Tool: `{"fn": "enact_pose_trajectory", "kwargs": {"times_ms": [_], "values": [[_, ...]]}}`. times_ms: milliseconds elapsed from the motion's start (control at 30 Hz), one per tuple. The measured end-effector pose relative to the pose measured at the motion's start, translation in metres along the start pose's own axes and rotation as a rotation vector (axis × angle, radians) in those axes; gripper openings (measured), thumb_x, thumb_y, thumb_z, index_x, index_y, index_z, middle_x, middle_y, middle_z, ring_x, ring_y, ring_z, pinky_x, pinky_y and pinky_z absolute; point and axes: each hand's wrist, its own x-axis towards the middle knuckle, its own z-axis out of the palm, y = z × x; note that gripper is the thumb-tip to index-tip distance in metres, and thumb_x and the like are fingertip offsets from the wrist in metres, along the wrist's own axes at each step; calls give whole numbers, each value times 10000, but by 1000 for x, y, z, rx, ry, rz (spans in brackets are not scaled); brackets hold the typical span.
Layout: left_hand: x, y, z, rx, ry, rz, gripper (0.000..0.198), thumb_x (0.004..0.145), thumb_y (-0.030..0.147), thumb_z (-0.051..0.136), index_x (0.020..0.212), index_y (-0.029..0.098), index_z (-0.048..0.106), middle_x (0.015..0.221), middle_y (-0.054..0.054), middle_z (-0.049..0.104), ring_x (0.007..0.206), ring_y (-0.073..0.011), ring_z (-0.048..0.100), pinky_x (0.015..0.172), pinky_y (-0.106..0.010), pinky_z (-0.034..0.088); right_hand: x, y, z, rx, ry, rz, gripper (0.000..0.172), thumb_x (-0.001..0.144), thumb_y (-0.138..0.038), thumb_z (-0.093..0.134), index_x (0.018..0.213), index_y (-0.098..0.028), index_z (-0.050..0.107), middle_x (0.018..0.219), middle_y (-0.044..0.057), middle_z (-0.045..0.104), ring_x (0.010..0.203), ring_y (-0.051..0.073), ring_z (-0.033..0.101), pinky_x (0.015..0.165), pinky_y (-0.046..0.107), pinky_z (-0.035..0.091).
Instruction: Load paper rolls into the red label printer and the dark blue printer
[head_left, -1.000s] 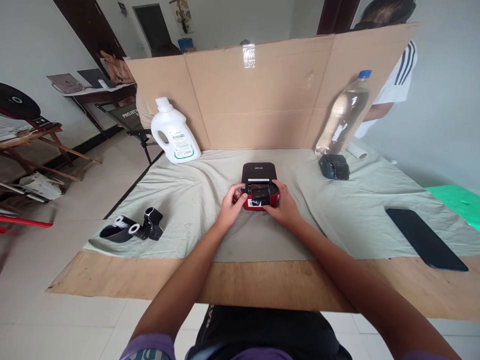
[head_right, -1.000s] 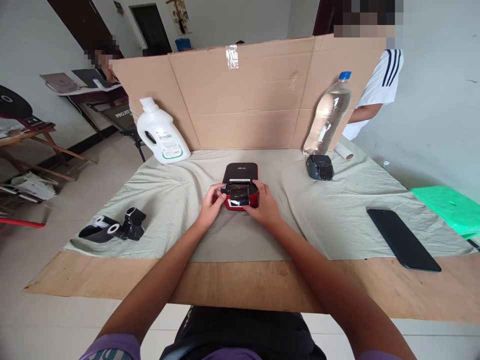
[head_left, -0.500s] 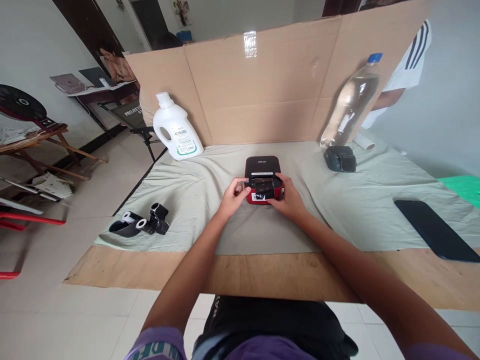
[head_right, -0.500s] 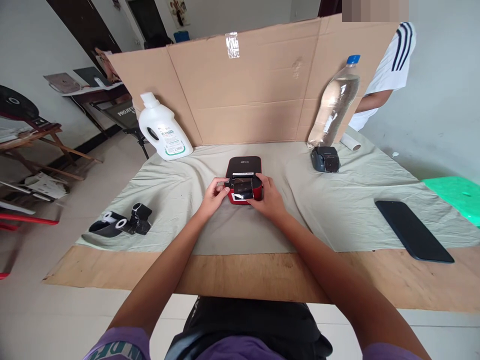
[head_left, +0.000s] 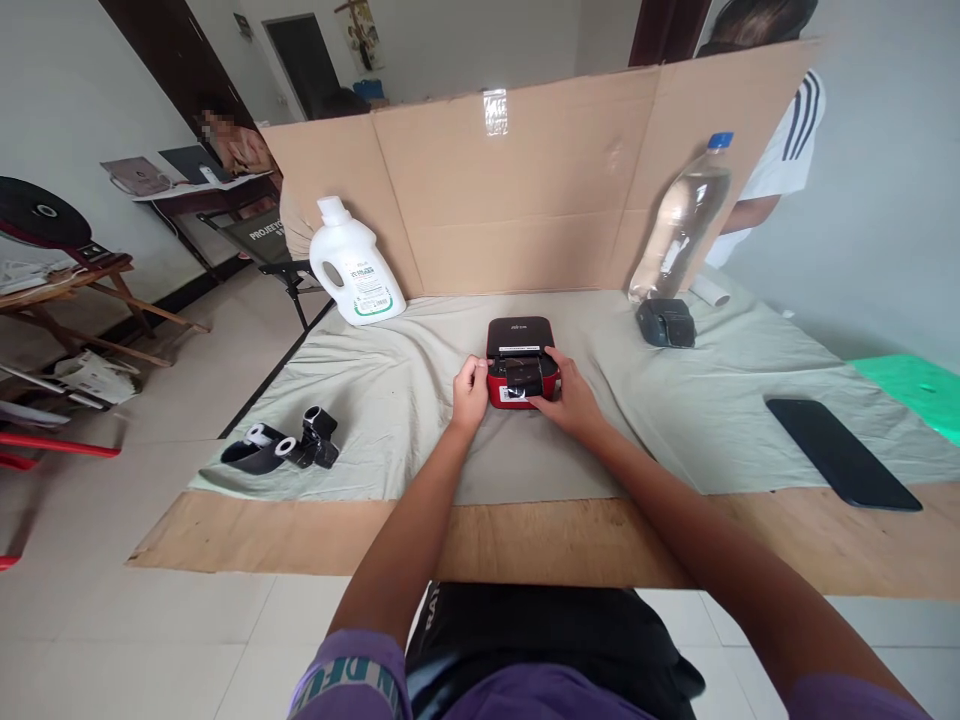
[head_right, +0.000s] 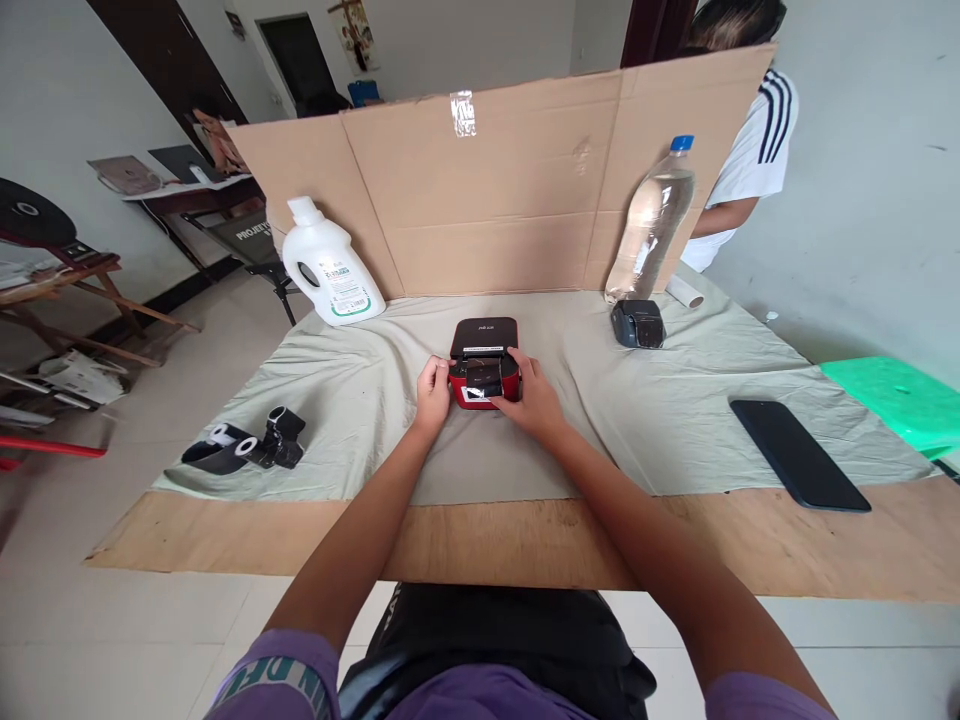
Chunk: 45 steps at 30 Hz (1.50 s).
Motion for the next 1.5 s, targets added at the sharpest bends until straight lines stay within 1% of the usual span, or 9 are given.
{"fn": "enact_pose_trajectory", "kwargs": {"times_ms": [200,433,567,700,800,933,1067,1300,1500], "values": [[-1,-5,-3,38,-24,34,371,1007,504,441,914,203,637,909,-39,679,849,-167,599,773,-270,478,0,4,0,-10,-14,7,956,766,-320,721,1592,-290,241,1325,123,556,1074,296,615,867,446,545],[-1,-4,-5,18,-50,30,351,1009,474,443,999,202,665,934,-42,682,857,-170,609,781,-274,488,0,8,-1,52,-20,-5,919,749,-312,718,1570,-289,304,1383,122,528,1082,266,606,848,407,553],[-2,-2,-5,-4,-45,40,336,1011,453,449,1007,200,669,967,-46,687,912,-172,611,834,-275,482,9,11,-22,156,-11,-178,635,862,-340,565,1483,-259,459,1492,126,468,1281,270,533,916,408,541],[-2,-1,-4,-10,-51,22,338,1012,451,449,1011,196,672,962,-48,688,903,-173,610,819,-273,482,46,-2,-42,92,54,-82,392,926,-338,471,1250,-228,662,1323,101,648,1072,233,642,866,384,543],[-1,-1,-5,-9,-49,27,343,1010,456,453,1005,194,674,933,-43,685,878,-171,603,802,-270,478,88,-20,-39,-13,-184,-47,294,912,-284,509,1091,-211,731,1046,65,763,906,211,685,838,350,539],[0,0,-5,-7,-56,19,359,1006,477,458,1016,194,679,893,-36,678,830,-166,592,768,-269,474,138,-41,-16,-199,-589,-121,284,799,-123,587,1026,-191,743,973,67,779,936,226,712,872,327,527],[0,-1,-6,-16,-72,0,375,999,499,465,1028,198,687,836,-25,655,761,-161,564,726,-272,467,163,-52,2,-440,-902,61,308,679,-133,694,979,-200,724,835,57,761,733,231,702,663,309,537],[1,-4,-5,-49,-98,8,361,998,490,468,1047,207,688,752,-7,597,697,-154,529,683,-278,448,170,-53,12,-621,-940,92,108,667,-126,687,766,-169,693,765,79,716,725,240,670,623,304,486],[2,-2,-8,-43,-127,20,356,1010,457,444,1080,209,690,841,-29,658,741,-164,567,720,-288,480,172,-68,-12,-583,-926,12,69,756,-230,687,804,-183,702,807,51,718,751,215,660,646,291,471]]}}
